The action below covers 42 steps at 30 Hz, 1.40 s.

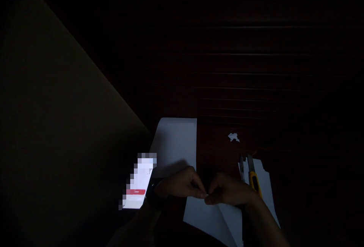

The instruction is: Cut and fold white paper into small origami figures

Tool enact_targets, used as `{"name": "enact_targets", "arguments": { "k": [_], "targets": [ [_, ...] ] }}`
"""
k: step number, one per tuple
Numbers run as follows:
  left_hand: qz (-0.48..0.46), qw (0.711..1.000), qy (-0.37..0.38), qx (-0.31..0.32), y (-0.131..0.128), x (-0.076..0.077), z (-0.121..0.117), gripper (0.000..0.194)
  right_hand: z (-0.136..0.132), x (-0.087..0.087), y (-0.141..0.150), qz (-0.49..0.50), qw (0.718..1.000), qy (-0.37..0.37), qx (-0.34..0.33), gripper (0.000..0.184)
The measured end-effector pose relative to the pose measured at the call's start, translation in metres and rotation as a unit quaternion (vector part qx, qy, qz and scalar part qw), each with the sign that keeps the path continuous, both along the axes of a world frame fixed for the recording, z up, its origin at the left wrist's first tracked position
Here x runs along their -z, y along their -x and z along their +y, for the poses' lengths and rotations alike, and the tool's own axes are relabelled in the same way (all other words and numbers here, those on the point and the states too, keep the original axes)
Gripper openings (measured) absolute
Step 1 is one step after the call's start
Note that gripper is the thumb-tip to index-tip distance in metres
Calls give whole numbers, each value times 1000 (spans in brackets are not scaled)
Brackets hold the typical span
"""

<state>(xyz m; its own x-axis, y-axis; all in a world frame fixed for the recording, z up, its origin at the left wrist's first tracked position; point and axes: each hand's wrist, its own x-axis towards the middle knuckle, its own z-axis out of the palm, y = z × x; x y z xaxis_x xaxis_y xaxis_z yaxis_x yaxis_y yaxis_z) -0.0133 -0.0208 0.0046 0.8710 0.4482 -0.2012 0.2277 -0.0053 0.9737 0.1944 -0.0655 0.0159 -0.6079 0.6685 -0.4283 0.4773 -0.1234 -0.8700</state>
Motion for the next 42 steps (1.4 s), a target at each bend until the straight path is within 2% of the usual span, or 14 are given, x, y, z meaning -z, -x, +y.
{"name": "enact_targets", "arguments": {
  "k": [4,10,11,13,15,17,20,22,25,28,31,34,37,42],
  "targets": [
    [5,1000,15,-12,4,-11,1,19,3,-6,-4,15,1000,24,-1,41],
    [15,999,25,-36,22,-22,12,20,2,-9,-24,-10,998,46,34,36],
    [14,998,31,-46,25,-23,15,21,1,-9,-28,-12,998,50,47,35],
    [11,993,22,-119,27,-24,18,25,1,-8,-36,-7,996,47,74,38],
    [-4,982,21,-188,22,-23,18,30,3,-7,-38,6,995,30,94,42],
    [-29,979,36,-198,11,-18,14,35,5,-6,-32,17,995,13,100,45],
    [-26,985,37,-168,-7,-4,5,33,8,-4,-19,19,995,2,96,48],
    [-13,979,30,-202,-13,4,3,33,9,-4,-12,14,994,-13,105,49],
    [-30,958,57,-279,-14,7,5,33,9,-5,-10,5,988,-44,148,47],
    [-121,917,156,-346,-13,-1,8,36,10,-6,-10,18,967,-55,249,43],
    [-263,846,318,-337,-19,-9,3,50,12,-5,-4,88,908,-50,406,37],
    [-347,792,373,-337,-30,-9,-7,49,13,-2,10,167,851,-39,497,30],
    [-360,785,377,-335,-40,-6,-16,43,11,2,26,187,843,-29,503,29],
    [-344,779,432,-297,-44,-6,-16,50,7,6,40,163,846,-34,506,32]
  ]
}}
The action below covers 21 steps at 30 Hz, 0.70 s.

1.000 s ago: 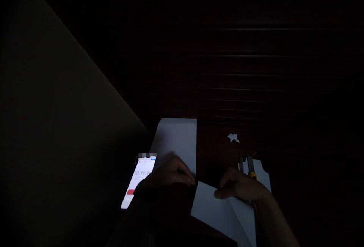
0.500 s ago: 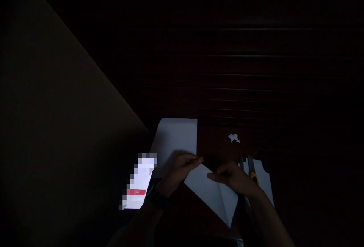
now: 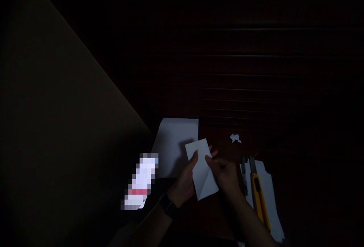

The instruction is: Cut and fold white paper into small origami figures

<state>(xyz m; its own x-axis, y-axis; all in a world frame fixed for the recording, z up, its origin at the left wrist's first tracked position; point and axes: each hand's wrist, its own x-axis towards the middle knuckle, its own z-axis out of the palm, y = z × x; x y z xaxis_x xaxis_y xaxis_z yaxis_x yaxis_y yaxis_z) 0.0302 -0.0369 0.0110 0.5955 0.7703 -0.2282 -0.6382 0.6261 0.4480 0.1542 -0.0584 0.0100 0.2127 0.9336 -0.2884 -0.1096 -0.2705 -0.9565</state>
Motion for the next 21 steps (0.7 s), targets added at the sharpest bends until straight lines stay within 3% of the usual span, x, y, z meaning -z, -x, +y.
{"name": "enact_targets", "arguments": {
  "k": [6,21],
  "targets": [
    [-25,1000,3,-2,3,-1,6,54,-3,1,4,25,999,-23,-9,32],
    [-10,1000,-9,11,10,-7,9,56,-8,4,9,-17,999,-42,-13,32]
  ]
}}
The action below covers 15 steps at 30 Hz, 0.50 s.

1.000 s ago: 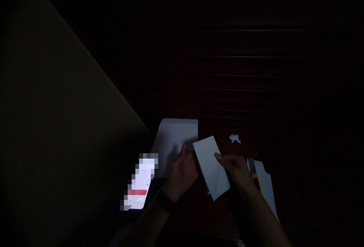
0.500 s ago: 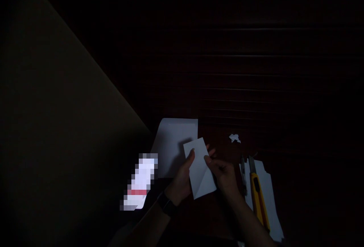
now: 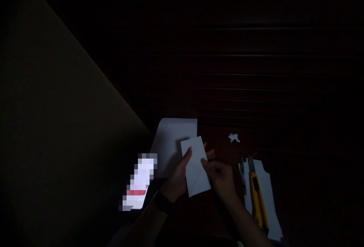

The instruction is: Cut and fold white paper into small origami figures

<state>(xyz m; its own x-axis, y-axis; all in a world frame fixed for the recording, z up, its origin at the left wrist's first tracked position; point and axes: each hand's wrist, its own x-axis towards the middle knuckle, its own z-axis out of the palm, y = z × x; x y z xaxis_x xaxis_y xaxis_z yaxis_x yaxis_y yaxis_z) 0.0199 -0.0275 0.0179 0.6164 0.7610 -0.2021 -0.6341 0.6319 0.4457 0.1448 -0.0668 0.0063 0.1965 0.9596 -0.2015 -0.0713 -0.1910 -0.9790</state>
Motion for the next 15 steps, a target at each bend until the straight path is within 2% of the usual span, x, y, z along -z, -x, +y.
{"name": "enact_targets", "arguments": {
  "k": [9,15],
  "targets": [
    [7,999,-23,-20,2,-3,3,58,1,-1,1,12,1000,1,9,32],
    [1,999,-28,-17,2,-3,4,57,0,1,0,-65,997,-7,28,31]
  ]
}}
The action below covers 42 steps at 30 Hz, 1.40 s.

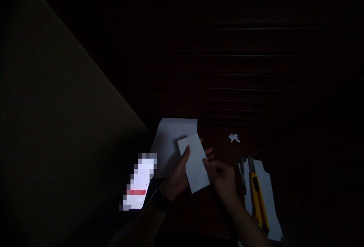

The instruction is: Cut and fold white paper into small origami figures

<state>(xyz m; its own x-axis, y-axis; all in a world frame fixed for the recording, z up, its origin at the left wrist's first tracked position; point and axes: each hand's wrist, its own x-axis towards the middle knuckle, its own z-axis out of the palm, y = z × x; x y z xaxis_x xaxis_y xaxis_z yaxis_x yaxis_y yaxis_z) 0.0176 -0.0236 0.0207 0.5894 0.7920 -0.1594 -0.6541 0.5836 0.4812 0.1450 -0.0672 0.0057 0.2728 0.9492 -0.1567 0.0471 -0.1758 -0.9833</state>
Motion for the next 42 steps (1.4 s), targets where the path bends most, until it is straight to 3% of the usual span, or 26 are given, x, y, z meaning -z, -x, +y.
{"name": "enact_targets", "arguments": {
  "k": [5,14,18,26,30,33,37,40,42],
  "targets": [
    [-13,1000,7,12,0,-2,-1,59,-1,0,2,-64,998,-18,5,34],
    [-38,999,24,-6,1,-6,0,56,-2,10,4,-65,998,-4,9,42],
    [-22,999,38,-18,2,-5,2,53,-3,6,5,-54,998,3,-21,41],
    [120,983,13,-140,5,-5,9,46,-4,-1,4,-58,993,-20,-99,35],
    [239,949,1,-204,22,-12,12,41,-5,-3,-3,-98,984,-18,-149,37],
    [268,934,-11,-238,38,-13,12,37,-3,-7,-16,-126,982,-10,-138,37],
    [260,941,-37,-214,32,-6,10,38,2,-9,-21,-120,989,-43,-70,26],
    [220,963,-55,-148,13,-1,7,43,6,-2,-15,-60,993,-33,-93,30],
    [227,963,-77,-125,9,-3,7,45,9,4,-16,-47,995,-4,-88,33]
  ]
}}
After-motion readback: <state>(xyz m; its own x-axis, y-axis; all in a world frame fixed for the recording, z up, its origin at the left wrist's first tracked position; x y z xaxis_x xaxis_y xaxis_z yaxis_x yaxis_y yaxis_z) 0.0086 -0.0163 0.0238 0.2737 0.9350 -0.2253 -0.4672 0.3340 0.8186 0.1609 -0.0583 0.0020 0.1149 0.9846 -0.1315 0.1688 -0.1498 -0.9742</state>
